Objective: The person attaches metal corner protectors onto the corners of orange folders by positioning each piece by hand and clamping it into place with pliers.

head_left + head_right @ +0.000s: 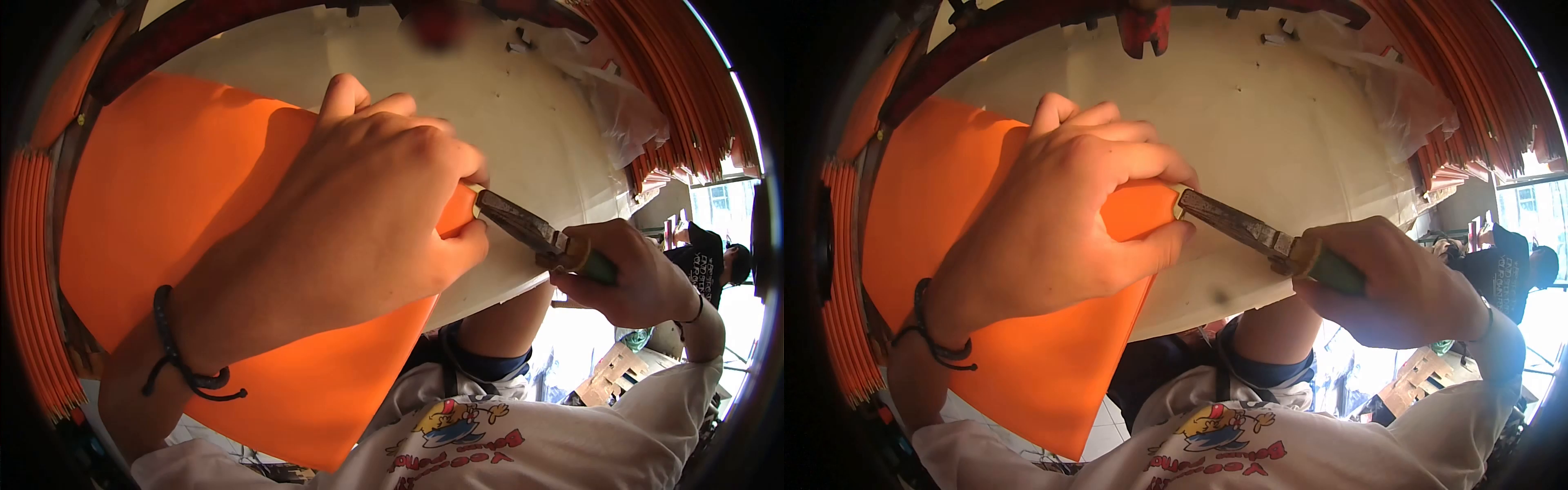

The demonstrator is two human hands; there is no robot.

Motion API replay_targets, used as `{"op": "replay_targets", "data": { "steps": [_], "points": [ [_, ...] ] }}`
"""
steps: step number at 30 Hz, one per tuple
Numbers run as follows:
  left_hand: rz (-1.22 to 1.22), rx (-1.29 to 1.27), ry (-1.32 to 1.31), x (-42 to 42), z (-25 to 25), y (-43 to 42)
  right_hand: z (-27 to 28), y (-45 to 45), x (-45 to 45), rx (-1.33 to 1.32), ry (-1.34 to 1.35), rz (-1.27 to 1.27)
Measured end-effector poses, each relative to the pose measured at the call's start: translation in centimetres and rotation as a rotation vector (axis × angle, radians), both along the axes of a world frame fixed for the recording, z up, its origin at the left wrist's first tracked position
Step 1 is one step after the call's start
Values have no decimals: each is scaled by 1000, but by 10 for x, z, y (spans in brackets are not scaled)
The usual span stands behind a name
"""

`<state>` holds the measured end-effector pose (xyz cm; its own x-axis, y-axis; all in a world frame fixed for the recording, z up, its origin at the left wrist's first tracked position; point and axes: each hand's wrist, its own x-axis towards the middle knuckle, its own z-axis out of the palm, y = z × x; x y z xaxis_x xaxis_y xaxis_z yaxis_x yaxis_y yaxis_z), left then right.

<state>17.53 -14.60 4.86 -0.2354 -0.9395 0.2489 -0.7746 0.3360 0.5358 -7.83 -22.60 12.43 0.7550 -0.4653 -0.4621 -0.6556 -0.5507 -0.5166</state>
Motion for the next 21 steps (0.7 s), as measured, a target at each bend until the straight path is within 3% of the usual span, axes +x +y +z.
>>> {"op": "replay_targets", "data": {
  "steps": [3,6,15,21],
  "points": [
    [0,42,-59,-1,2,-1,-4,-2,1,37,58,-51],
    [-3,69,-69,0,3,-1,-17,-5,-7,94,-68,-42],
    [21,87,5,-1,3,0,-4,-2,5,175,101,-141],
    [28,36,43,-2,-2,-1,-9,-6,-3,141,-1,-32]
  ]
}}
